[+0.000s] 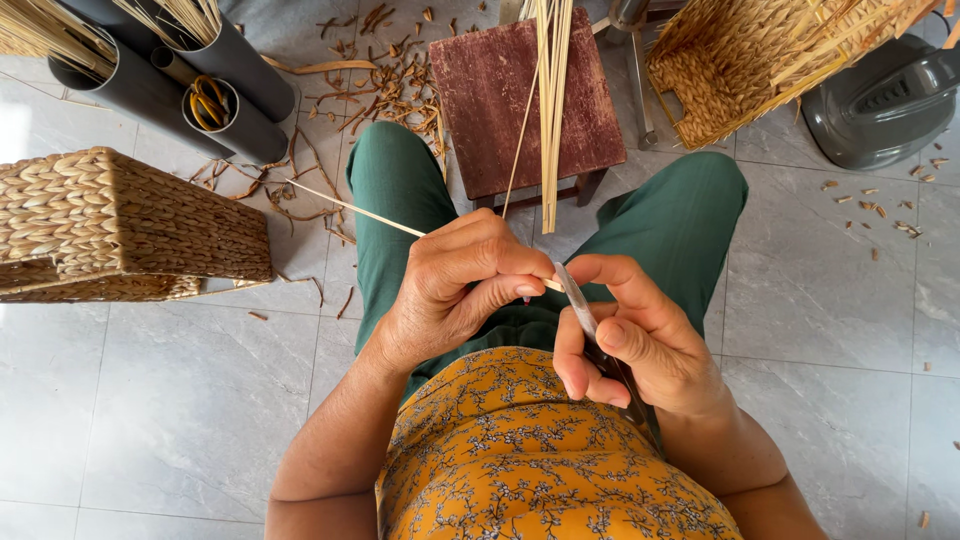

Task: The person sits on the floor preparing thin bamboo sticks for basket weaving. They peel and split sticks by hand, cut them with pruning shears, trim the ends with a small knife, and place finished sticks with a growing bundle on a small stool.

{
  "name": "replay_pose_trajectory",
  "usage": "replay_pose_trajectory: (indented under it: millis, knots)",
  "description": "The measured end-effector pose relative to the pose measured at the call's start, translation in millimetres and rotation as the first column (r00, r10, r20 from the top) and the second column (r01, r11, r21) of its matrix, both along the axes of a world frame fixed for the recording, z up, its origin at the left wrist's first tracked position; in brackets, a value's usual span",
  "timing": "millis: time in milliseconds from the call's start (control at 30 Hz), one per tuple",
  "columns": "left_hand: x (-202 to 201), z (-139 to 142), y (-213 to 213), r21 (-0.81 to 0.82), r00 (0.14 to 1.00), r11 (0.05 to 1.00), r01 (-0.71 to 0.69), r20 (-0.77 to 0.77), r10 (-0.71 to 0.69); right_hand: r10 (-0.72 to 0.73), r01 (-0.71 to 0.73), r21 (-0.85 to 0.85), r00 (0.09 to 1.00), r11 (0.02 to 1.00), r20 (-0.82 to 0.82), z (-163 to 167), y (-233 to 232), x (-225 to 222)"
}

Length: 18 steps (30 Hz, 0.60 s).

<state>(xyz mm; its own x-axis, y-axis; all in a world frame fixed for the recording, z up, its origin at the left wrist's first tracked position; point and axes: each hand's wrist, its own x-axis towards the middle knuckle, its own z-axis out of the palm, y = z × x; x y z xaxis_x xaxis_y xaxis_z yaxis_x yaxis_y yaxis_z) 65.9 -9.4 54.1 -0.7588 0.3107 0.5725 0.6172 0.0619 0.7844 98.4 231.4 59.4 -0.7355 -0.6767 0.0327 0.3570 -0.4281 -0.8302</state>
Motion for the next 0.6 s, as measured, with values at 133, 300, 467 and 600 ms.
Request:
replay_pose_trajectory:
  millis: [133, 300, 467, 600]
  knots:
    - [-1.1, 2.4, -0.8, -0.006, 1.0, 1.0, 0.005, -0.006, -0.005, -0.001, 0.001, 0.01, 1.0, 1.0, 0.01, -0.2, 3.4, 1.6]
    - [-3.5, 4.8, -2.0, -0.019, 1.0, 1.0, 0.016, -0.017, -0.017, 0.031, -0.031, -0.018, 0.999, 0.999, -0.027, -4.5, 5.8, -2.5]
    - [-4.7, 7.3, -5.4, -0.042, 0.999, 0.999, 0.029, -0.015, -0.03, 0.032, -0.032, -0.018, 0.999, 0.999, -0.028, -6.3, 7.1, -2.4]
    - [-6.4, 8.1, -7.6, -0.049, 0.999, 0.998, 0.047, -0.008, -0.048, 0.033, -0.033, -0.001, 0.998, 0.999, -0.051, -7.7, 7.1, -4.0]
